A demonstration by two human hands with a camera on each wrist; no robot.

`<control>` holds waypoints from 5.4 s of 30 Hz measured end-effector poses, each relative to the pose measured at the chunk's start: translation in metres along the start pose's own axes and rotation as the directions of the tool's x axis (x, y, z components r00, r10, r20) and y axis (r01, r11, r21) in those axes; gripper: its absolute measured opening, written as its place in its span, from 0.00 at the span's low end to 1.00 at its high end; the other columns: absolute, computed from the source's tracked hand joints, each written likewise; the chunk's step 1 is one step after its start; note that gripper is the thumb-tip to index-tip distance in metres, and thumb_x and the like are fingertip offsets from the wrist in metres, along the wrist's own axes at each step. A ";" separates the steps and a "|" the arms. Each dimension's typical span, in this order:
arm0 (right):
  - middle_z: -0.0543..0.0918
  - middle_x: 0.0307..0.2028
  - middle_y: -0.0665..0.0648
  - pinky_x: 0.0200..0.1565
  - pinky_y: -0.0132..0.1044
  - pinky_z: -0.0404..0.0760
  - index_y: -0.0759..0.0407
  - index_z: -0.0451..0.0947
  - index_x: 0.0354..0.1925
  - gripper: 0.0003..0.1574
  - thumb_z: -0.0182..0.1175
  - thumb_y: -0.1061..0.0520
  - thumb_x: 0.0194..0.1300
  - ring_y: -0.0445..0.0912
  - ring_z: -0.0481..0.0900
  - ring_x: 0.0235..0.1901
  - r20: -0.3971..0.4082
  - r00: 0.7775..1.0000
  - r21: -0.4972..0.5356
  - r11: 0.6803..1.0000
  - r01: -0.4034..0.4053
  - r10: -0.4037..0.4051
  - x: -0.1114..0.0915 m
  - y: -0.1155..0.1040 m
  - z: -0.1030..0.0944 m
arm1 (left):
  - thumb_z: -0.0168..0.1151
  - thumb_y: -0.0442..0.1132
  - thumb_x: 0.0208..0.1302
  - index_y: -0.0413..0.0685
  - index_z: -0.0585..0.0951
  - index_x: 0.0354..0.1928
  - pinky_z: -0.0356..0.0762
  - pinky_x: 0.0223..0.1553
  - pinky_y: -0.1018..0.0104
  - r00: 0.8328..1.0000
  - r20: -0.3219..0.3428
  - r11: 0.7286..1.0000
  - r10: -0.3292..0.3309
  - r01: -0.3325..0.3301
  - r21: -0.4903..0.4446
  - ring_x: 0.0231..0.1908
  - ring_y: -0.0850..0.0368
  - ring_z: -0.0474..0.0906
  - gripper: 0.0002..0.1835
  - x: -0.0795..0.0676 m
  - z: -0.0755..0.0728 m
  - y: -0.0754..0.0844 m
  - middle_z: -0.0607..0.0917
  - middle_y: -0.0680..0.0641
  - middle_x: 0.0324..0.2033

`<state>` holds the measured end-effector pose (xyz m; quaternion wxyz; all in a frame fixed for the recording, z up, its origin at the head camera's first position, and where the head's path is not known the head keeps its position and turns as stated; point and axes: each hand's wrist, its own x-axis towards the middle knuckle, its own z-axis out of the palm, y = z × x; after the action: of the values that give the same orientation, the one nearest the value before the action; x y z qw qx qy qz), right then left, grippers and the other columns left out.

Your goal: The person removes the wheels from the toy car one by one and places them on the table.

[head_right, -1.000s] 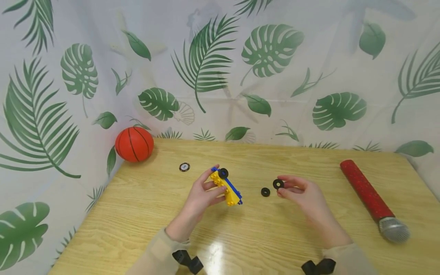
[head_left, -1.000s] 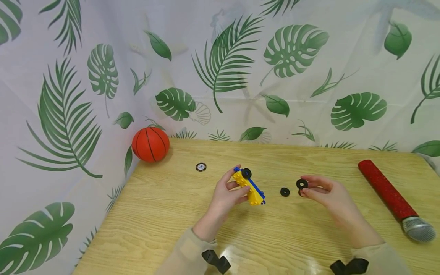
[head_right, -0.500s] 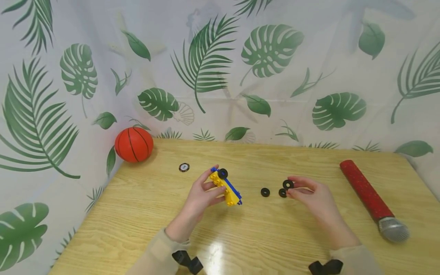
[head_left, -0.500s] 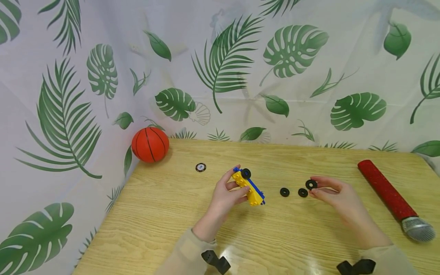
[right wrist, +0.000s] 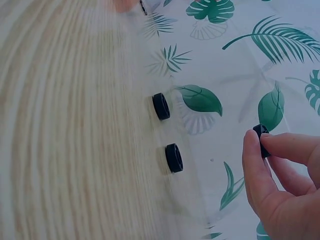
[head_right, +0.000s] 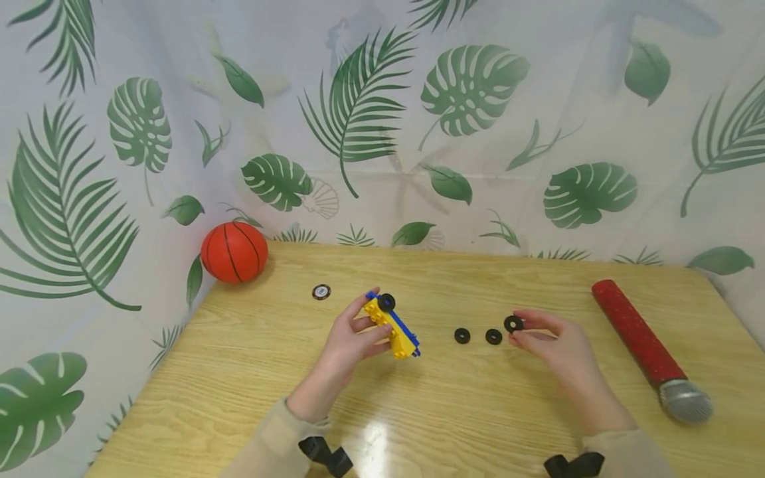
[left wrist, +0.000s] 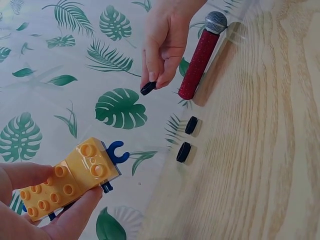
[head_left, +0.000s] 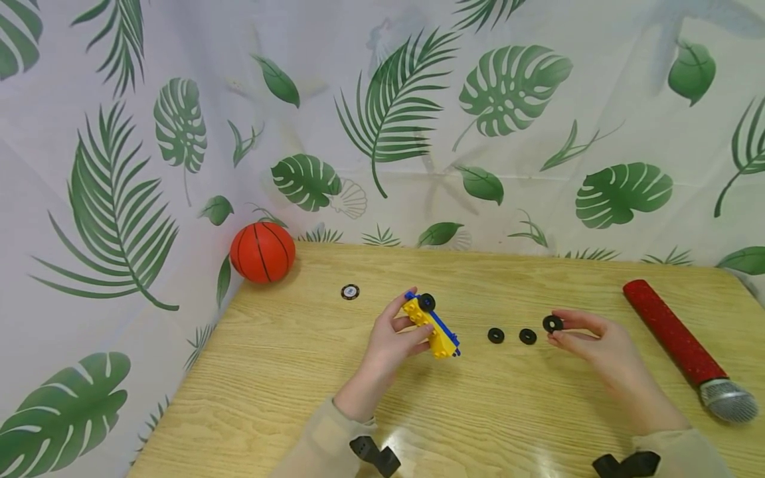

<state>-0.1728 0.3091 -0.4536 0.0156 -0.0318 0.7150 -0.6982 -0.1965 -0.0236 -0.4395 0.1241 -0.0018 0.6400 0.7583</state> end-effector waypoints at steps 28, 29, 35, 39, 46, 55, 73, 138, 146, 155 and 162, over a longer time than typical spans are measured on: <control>0.84 0.36 0.40 0.39 0.24 0.84 0.39 0.82 0.44 0.25 0.61 0.71 0.65 0.34 0.87 0.35 -0.043 0.994 -0.062 0.993 -0.104 0.102 0.008 0.022 -0.024 | 0.64 0.25 0.62 0.55 0.69 0.71 0.84 0.48 0.50 1.000 0.004 0.999 0.020 -0.020 -0.025 0.46 0.49 0.85 0.36 0.001 -0.004 -0.003 0.83 0.35 0.49; 0.84 0.36 0.40 0.39 0.24 0.84 0.41 0.83 0.45 0.24 0.61 0.71 0.64 0.35 0.87 0.35 -0.044 0.993 -0.058 0.992 -0.110 0.107 0.008 0.023 -0.025 | 0.64 0.25 0.62 0.56 0.69 0.71 0.84 0.48 0.50 1.000 0.005 1.000 0.019 -0.019 -0.024 0.46 0.49 0.85 0.36 0.001 -0.005 -0.003 0.83 0.35 0.49; 0.85 0.36 0.42 0.40 0.29 0.86 0.47 0.82 0.44 0.22 0.62 0.73 0.62 0.37 0.87 0.35 -0.045 0.987 -0.006 0.988 -0.152 0.151 0.011 0.029 -0.027 | 0.64 0.25 0.62 0.56 0.68 0.71 0.84 0.48 0.50 1.000 0.007 1.000 0.016 -0.016 -0.026 0.46 0.49 0.85 0.36 0.000 -0.006 -0.002 0.83 0.35 0.49; 0.85 0.35 0.44 0.41 0.30 0.86 0.59 0.81 0.50 0.21 0.62 0.74 0.61 0.38 0.87 0.35 -0.057 0.983 0.004 0.984 -0.176 0.176 0.013 0.033 -0.028 | 0.64 0.25 0.63 0.56 0.68 0.71 0.84 0.48 0.50 1.000 0.003 1.000 0.015 -0.015 -0.027 0.45 0.49 0.85 0.36 0.000 -0.006 -0.002 0.83 0.35 0.49; 0.81 0.35 0.43 0.42 0.30 0.86 0.86 0.61 0.63 0.34 0.61 0.73 0.62 0.35 0.86 0.35 -0.091 0.973 -0.121 0.967 -0.224 0.214 0.018 0.037 -0.028 | 0.63 0.25 0.62 0.55 0.68 0.72 0.84 0.49 0.48 1.000 0.006 0.999 0.012 -0.012 -0.031 0.45 0.49 0.85 0.37 -0.001 -0.006 -0.001 0.84 0.34 0.49; 0.80 0.36 0.47 0.41 0.31 0.86 0.88 0.58 0.64 0.36 0.60 0.74 0.62 0.36 0.86 0.33 -0.090 0.959 -0.085 0.958 -0.275 0.267 0.017 0.037 -0.028 | 0.63 0.25 0.63 0.56 0.68 0.72 0.84 0.49 0.49 1.000 0.010 1.000 0.016 -0.015 -0.022 0.48 0.48 0.84 0.37 0.000 -0.007 -0.003 0.83 0.35 0.50; 0.80 0.37 0.48 0.41 0.32 0.87 0.90 0.53 0.65 0.38 0.58 0.75 0.64 0.38 0.87 0.32 -0.079 0.945 -0.105 0.940 -0.325 0.318 0.020 0.032 -0.028 | 0.63 0.25 0.63 0.56 0.67 0.72 0.84 0.49 0.50 1.000 0.017 0.999 0.014 -0.014 -0.037 0.49 0.47 0.84 0.36 0.001 -0.009 -0.003 0.82 0.35 0.52; 0.81 0.39 0.38 0.40 0.33 0.87 0.76 0.68 0.64 0.29 0.59 0.62 0.70 0.33 0.85 0.38 0.010 0.998 -0.277 0.959 -0.052 0.057 0.019 -0.005 0.010 | 0.64 0.28 0.63 0.50 0.65 0.73 0.86 0.46 0.55 1.000 -0.005 0.998 -0.018 0.018 0.052 0.46 0.50 0.83 0.37 -0.003 -0.008 0.000 0.80 0.37 0.53; 0.79 0.41 0.39 0.43 0.35 0.87 0.77 0.63 0.67 0.32 0.57 0.61 0.72 0.36 0.86 0.40 0.027 0.996 -0.278 0.958 -0.076 0.087 0.017 -0.013 0.022 | 0.65 0.28 0.63 0.53 0.67 0.72 0.86 0.46 0.57 0.999 -0.018 0.998 -0.039 0.040 0.056 0.45 0.51 0.84 0.36 -0.002 -0.006 0.000 0.82 0.38 0.52; 0.79 0.42 0.44 0.43 0.38 0.87 0.77 0.63 0.67 0.32 0.57 0.62 0.72 0.36 0.86 0.40 0.058 0.996 -0.272 0.961 -0.055 0.073 0.018 -0.015 0.035 | 0.64 0.28 0.63 0.44 0.66 0.68 0.85 0.49 0.52 0.999 -0.037 0.999 -0.034 0.035 0.033 0.49 0.47 0.83 0.32 -0.003 -0.005 -0.002 0.80 0.35 0.55; 0.80 0.45 0.44 0.43 0.36 0.87 0.76 0.64 0.67 0.32 0.58 0.60 0.72 0.34 0.85 0.40 0.064 0.996 -0.258 0.965 -0.051 0.070 0.018 -0.018 0.046 | 0.63 0.28 0.64 0.44 0.67 0.69 0.85 0.50 0.51 0.999 -0.018 0.999 -0.035 0.036 0.035 0.49 0.48 0.83 0.32 -0.005 -0.005 -0.001 0.79 0.36 0.55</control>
<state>-0.1868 0.2614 -0.4368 0.0586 -0.0372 0.7989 -0.5975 -0.1928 -0.0293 -0.4406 0.1321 -0.0175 0.6543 0.7444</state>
